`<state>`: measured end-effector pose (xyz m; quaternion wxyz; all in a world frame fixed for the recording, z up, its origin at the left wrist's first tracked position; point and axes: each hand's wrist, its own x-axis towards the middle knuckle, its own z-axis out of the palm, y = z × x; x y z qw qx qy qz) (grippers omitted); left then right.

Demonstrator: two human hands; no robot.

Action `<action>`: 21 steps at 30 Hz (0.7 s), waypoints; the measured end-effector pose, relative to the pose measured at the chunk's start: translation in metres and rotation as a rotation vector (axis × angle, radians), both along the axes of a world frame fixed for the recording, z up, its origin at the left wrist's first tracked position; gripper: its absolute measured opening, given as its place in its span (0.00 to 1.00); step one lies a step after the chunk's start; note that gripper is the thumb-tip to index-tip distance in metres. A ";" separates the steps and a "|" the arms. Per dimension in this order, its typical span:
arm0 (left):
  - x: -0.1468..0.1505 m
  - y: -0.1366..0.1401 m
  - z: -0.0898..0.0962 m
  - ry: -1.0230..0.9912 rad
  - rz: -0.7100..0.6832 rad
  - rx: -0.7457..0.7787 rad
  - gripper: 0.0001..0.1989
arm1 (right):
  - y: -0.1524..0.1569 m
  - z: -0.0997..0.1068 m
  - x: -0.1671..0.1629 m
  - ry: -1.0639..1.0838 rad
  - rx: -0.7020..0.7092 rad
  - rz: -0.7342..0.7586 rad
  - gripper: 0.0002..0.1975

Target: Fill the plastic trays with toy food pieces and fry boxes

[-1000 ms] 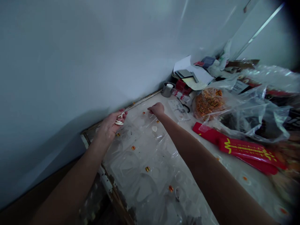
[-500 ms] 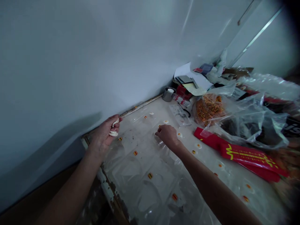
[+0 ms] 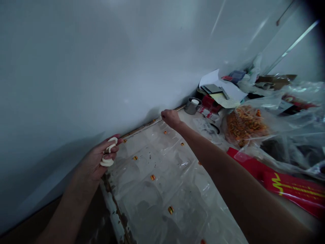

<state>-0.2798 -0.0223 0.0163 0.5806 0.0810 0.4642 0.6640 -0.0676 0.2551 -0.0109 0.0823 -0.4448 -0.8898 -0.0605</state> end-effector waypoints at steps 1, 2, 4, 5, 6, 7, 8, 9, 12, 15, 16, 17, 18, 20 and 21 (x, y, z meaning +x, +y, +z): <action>-0.002 -0.002 -0.004 0.076 0.002 0.007 0.11 | 0.001 -0.004 -0.001 -0.018 -0.016 0.019 0.15; -0.003 -0.003 -0.008 0.158 0.003 0.021 0.11 | 0.000 -0.008 0.000 -0.026 -0.032 0.029 0.16; -0.004 -0.004 -0.015 0.271 -0.015 0.057 0.12 | -0.004 -0.009 0.004 -0.030 -0.053 0.034 0.18; -0.004 -0.004 -0.018 0.302 -0.036 0.076 0.12 | -0.008 -0.006 0.006 -0.020 -0.056 0.026 0.20; -0.003 -0.003 -0.020 0.327 -0.057 0.092 0.13 | -0.012 -0.002 0.007 -0.009 -0.049 0.010 0.21; -0.001 -0.002 -0.022 0.347 -0.072 0.104 0.14 | -0.018 0.003 0.007 0.022 -0.038 -0.017 0.21; 0.000 -0.001 -0.024 0.366 -0.077 0.112 0.15 | -0.026 0.009 0.006 0.086 -0.041 -0.046 0.20; 0.002 -0.001 -0.025 0.381 -0.074 0.113 0.17 | -0.038 0.015 0.004 0.183 -0.079 -0.063 0.19; 0.007 -0.002 -0.030 0.429 -0.018 0.083 0.22 | -0.090 0.026 -0.011 0.588 -0.475 0.062 0.16; 0.016 -0.013 -0.034 0.545 0.011 0.033 0.24 | -0.152 0.024 -0.028 0.795 -0.894 0.294 0.18; 0.021 -0.019 -0.036 0.583 -0.002 0.016 0.24 | -0.169 0.021 -0.032 0.805 -0.944 0.301 0.16; 0.026 -0.025 -0.037 0.611 -0.027 0.002 0.24 | -0.182 0.019 -0.035 0.794 -0.967 0.275 0.15; 0.030 -0.032 -0.037 0.628 -0.058 -0.006 0.24 | -0.193 0.016 -0.036 0.772 -0.988 0.227 0.13; 0.039 -0.043 -0.038 0.647 -0.130 -0.001 0.22 | -0.204 0.014 -0.035 0.736 -1.050 0.121 0.11; 0.043 -0.047 -0.038 0.658 -0.148 0.008 0.20 | -0.206 0.014 -0.033 0.731 -1.096 0.083 0.11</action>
